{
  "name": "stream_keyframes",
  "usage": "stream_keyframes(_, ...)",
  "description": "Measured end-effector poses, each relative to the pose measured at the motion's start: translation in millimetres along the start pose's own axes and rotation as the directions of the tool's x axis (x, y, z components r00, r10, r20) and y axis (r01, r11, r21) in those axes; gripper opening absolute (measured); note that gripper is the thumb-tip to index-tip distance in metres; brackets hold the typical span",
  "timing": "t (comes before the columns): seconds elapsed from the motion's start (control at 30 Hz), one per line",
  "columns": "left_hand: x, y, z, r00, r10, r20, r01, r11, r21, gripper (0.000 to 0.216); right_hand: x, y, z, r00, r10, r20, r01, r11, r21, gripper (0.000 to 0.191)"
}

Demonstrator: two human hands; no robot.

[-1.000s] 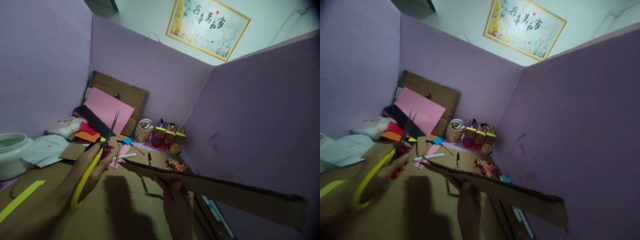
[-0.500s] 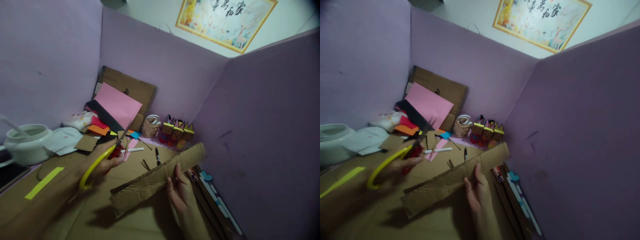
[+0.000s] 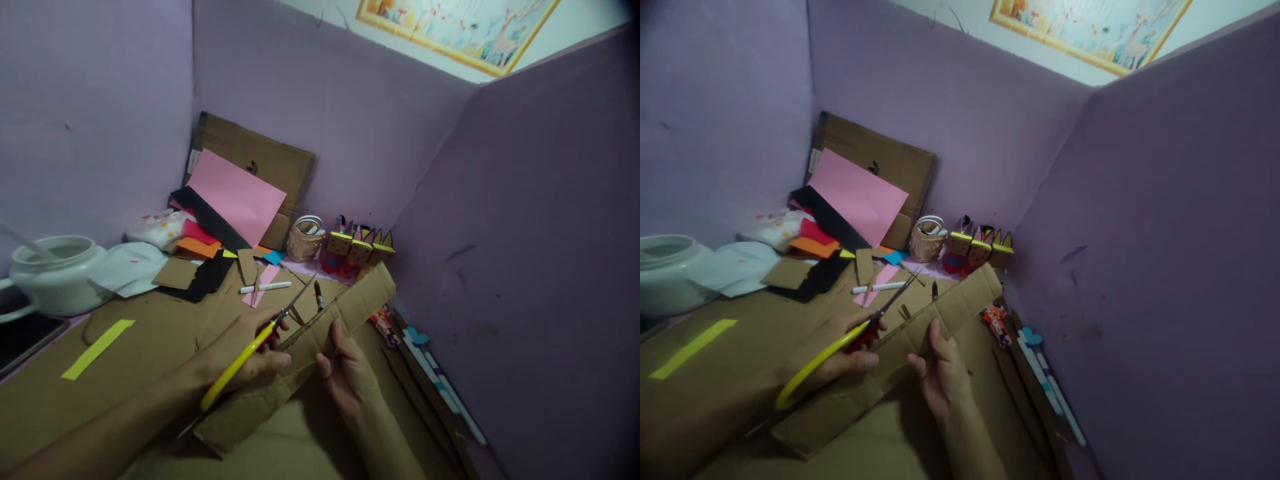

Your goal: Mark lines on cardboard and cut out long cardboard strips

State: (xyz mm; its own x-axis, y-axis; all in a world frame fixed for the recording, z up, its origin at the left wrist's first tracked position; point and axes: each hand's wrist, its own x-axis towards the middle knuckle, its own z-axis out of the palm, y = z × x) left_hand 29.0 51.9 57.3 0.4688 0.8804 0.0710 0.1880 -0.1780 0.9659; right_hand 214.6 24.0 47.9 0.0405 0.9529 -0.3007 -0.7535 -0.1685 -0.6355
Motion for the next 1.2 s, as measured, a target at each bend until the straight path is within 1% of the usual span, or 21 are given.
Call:
stream_keyframes(0.17,-2,7,6,0.999,0.016,-0.035,-0.016,1.000,0.016,0.031,-3,3,2,0.998,0.003,0.059,-0.001,0.999,-0.034,0.033)
stream_keyframes(0.27,-3,6,7,0.999,0.004,-0.045,-0.004,1.000,0.004,0.033,-4,3,2,0.997,0.025,0.079,-0.021,0.999,-0.046,0.039)
stream_keyframes(0.4,-3,4,7,0.998,0.013,-0.063,-0.013,1.000,0.000,0.032,-2,3,-1,0.995,0.046,0.093,-0.039,0.997,-0.067,0.040)
stream_keyframes(0.6,-1,0,6,0.998,0.003,-0.055,-0.004,1.000,-0.013,0.032,-1,0,-1,0.994,0.015,0.104,0.002,0.986,-0.168,0.052)
stream_keyframes(0.8,1,-5,4,0.993,0.081,-0.087,-0.078,0.996,0.034,0.022,0,-2,-1,0.993,-0.006,0.117,0.039,0.958,-0.285,0.051)
stream_keyframes(0.9,4,-8,-1,0.982,0.118,-0.148,-0.104,0.990,0.096,0.022,3,-6,-4,0.997,-0.037,0.073,0.057,0.957,-0.283,0.044)
stream_keyframes(1.03,9,-10,-16,0.961,0.118,-0.249,-0.084,0.986,0.145,0.025,9,-15,-12,0.992,-0.110,-0.059,0.091,0.959,-0.267,0.030)
stream_keyframes(1.1,10,-9,-24,0.956,0.112,-0.270,-0.070,0.984,0.161,0.026,13,-17,-15,0.985,-0.123,-0.118,0.085,0.955,-0.283,0.026)
stream_keyframes(1.2,9,-6,-32,0.953,0.119,-0.279,-0.065,0.979,0.194,0.025,17,-16,-19,0.981,-0.110,-0.157,0.051,0.940,-0.338,0.024)
